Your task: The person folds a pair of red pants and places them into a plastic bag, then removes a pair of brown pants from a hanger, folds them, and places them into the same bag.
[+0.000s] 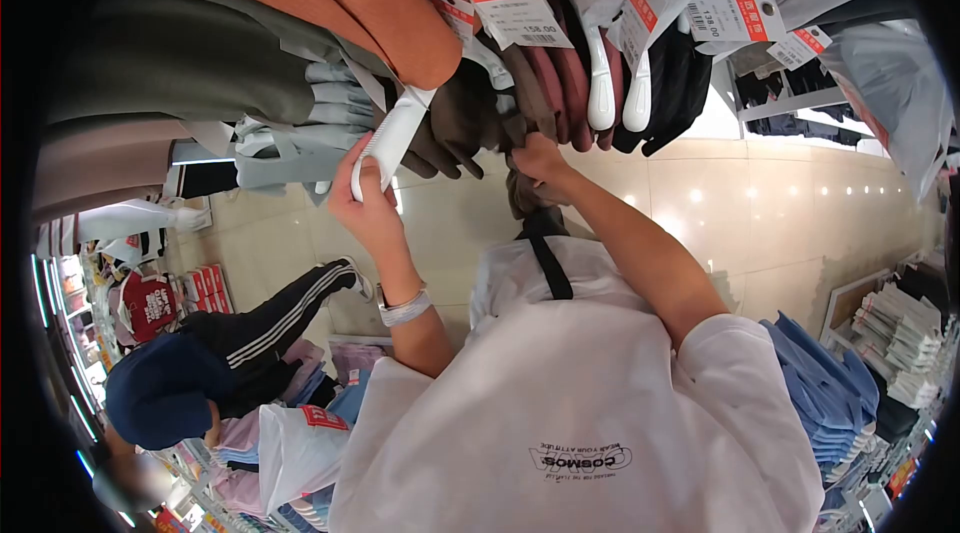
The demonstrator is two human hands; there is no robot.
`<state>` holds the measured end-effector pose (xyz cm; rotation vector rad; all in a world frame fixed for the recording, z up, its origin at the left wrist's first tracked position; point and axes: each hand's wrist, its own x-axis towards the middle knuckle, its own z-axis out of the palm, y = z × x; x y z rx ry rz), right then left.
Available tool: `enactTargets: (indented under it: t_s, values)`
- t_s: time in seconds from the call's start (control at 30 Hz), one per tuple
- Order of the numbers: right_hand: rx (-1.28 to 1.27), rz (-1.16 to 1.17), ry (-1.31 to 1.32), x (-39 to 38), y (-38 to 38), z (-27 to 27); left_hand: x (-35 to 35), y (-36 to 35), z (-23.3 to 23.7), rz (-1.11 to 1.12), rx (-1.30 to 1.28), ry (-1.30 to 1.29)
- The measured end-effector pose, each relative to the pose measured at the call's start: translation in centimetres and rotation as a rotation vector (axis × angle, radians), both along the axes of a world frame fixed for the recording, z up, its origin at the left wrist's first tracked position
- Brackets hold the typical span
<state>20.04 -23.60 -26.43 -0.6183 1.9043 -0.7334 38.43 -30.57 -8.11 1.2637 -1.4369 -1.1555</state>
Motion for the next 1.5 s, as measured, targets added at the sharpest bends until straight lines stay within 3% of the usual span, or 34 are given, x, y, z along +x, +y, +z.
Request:
enactTargets:
  t_s: [0.2, 0.27, 0.4, 0.53, 0.63, 0.67, 0.77, 0.8, 0.9, 1.03, 1.1, 1.3, 1.4, 1.5]
  values:
    - [-0.008, 0.181, -0.025, -1.7, 3.9, 8.8, 0.4, 0.4, -4.0, -0.075, -0.229, -0.135]
    - [-0.262, 0.066, -0.232, -2.9, 7.4, 11.0, -0.1, 1.7, -5.3, -0.135, -0.208, -0.188]
    - [-0.371, 0.039, -0.463, -5.9, 12.9, 16.5, -1.4, 3.1, -10.9, -0.244, -0.225, -0.186]
    - [-0.461, -0.193, -0.609, -6.8, 17.1, 21.8, -3.8, 3.4, -15.8, -0.298, -0.039, 0.056]
    - [-0.585, -0.190, -0.627, -7.6, 19.2, 24.2, -4.1, 2.5, -20.1, -0.338, -0.056, -0.193]
    - [-0.602, -0.172, -0.631, -8.0, 19.9, 24.7, -4.0, 2.8, -20.9, -0.285, -0.164, -0.453]
    - [-0.631, -0.175, -0.633, -8.8, 22.0, 25.3, -4.4, 4.8, -21.5, -0.173, -0.396, -0.743]
    - [-0.648, -0.178, -0.645, -9.0, 22.5, 25.4, -5.5, 6.1, -17.3, -0.281, -0.200, -0.598]
    - [-0.650, -0.240, -0.693, -10.0, 24.1, 25.3, -6.7, 10.5, -9.2, -0.674, 0.016, -0.194]
    - [-0.638, -0.570, -0.729, -10.0, 25.9, 26.2, -9.9, 17.4, -0.3, -1.201, -0.152, 0.157]
    - [-0.730, -0.552, -0.838, -10.9, 26.9, 25.6, -12.0, 19.9, 0.8, -1.251, -0.215, 0.097]
    - [-0.940, -0.602, -1.212, -12.0, 29.4, 27.4, -15.5, 22.7, -3.3, -1.412, -0.477, -0.178]
    - [-1.106, -0.423, -1.387, -12.4, 30.4, 27.4, -15.5, 22.6, -3.4, -1.389, -0.549, -0.027]
    - [-1.158, -0.398, -1.396, -12.1, 31.0, 27.6, -14.8, 21.9, -1.9, -1.623, -0.152, -0.162]
